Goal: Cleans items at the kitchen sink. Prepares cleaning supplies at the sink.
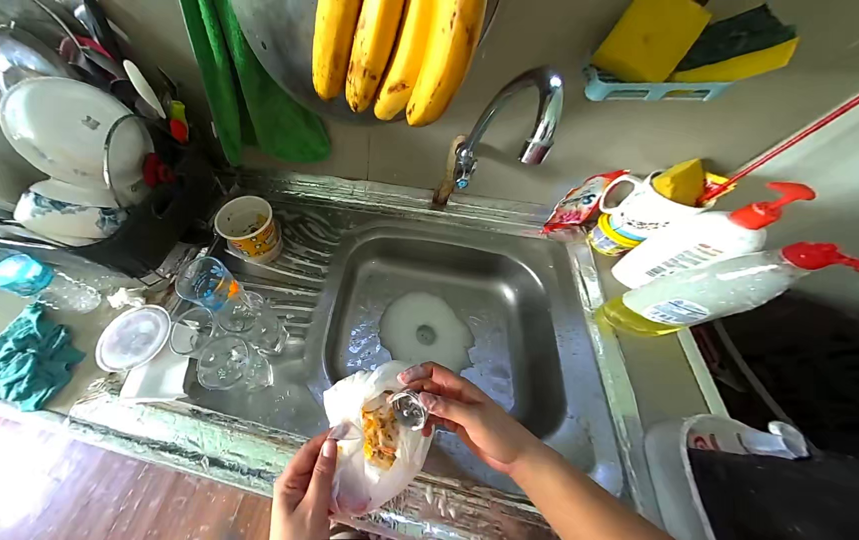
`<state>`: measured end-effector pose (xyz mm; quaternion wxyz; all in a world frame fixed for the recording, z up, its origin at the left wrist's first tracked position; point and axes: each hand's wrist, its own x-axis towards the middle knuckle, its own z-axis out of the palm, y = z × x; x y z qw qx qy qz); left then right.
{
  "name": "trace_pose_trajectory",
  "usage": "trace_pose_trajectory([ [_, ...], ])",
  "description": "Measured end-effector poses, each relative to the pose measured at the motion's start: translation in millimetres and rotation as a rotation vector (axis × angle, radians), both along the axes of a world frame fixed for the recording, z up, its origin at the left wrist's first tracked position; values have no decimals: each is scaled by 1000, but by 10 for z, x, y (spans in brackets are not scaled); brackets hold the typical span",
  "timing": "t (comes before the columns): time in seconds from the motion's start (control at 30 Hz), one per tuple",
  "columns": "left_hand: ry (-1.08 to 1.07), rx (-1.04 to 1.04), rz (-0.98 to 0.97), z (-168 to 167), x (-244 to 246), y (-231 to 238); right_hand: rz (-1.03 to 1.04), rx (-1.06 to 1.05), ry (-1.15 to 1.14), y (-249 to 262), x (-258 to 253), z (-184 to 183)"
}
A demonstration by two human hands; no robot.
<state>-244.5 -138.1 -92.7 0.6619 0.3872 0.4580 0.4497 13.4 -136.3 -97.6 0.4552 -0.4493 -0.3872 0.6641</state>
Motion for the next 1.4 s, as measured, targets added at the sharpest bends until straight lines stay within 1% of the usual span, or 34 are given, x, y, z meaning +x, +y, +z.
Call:
trace_pose_trajectory([
  [0.13, 2, 13, -11, 0, -3, 11, -4, -22, 176, 6, 81, -85],
  [0.2, -14, 28, -26, -15, -13, 20, -71, -24, 152, 93, 174, -113],
  [0.27, -27, 29, -31, -19, -27, 12, -157, -33, 21, 250, 348, -223],
  [0.33, -32, 24, -35, -22, -46, -1, -219, -41, -165, 435, 574, -480],
  [0.43, -45, 32, -30, -24, -56, -17, -251, -23, -503, 654, 794, -818],
  [0.47, -47, 30, -19, -22, -54, -20, -273, 6, -572, 691, 801, -835],
  [0.5, -48, 24, -5, -20, -54, -17, -296, 41, -564, 708, 769, -771],
  [0.53, -50, 15, 11, -23, -60, -11, -310, 84, -480, 702, 693, -638],
  [0.57, -45, 4, 25, -28, -69, -8, -295, 131, -348, 668, 581, -460],
  [0.6, -34, -8, 41, -37, -76, -6, -219, 192, -216, 605, 452, -283],
  [0.63, -25, -17, 53, -44, -81, -9, -88, 259, -135, 517, 303, -137],
  [0.67, -22, -20, 59, -45, -81, -13, 76, 338, -166, 428, 142, -40],
  [0.7, -23, -11, 55, -37, -73, -11, 257, 434, -346, 368, -7, 8],
  [0.73, -25, 1, 45, -22, -65, -9, 452, 515, -619, 341, -126, 30],
  [0.77, -25, 14, 31, -9, -56, -16, 594, 559, -844, 316, -213, 33],
  [0.8, -30, 24, 16, 1, -49, -12, 628, 597, -958, 299, -254, 26],
  [0.87, -48, 29, 15, -5, -15, 8, 598, 672, -1015, 305, -224, 32],
  [0.9, -47, 13, 23, -4, -9, -21, 632, 645, -1025, 267, -208, 37],
  [0.93, -46, 0, 22, -1, -14, -27, 611, 613, -1006, 223, -189, 19],
  [1.0, -52, -5, 27, 3, 2, 18, 401, 575, -896, 221, -117, 0],
  [1.03, -52, -18, 40, 2, 8, 3, 333, 497, -828, 211, -78, 6],
  [1.1, -56, -41, 59, 13, 5, -16, 283, 267, -576, 183, -6, 9],
  [1.17, -53, -27, 63, 21, 12, 17, 264, 145, -259, 170, 46, -5],
  [1.2, -54, -23, 59, 23, 15, 24, 264, 119, -146, 148, 53, -6],
  [1.27, -63, -22, 54, 23, 22, 33, 258, 93, -13, 100, 55, -1],
  [1.33, -71, -20, 48, 25, 28, 51, 250, 89, 76, 87, 67, 11],
  [1.4, -70, -27, 50, 32, 33, 57, 231, 100, 110, 93, 101, 9],
])
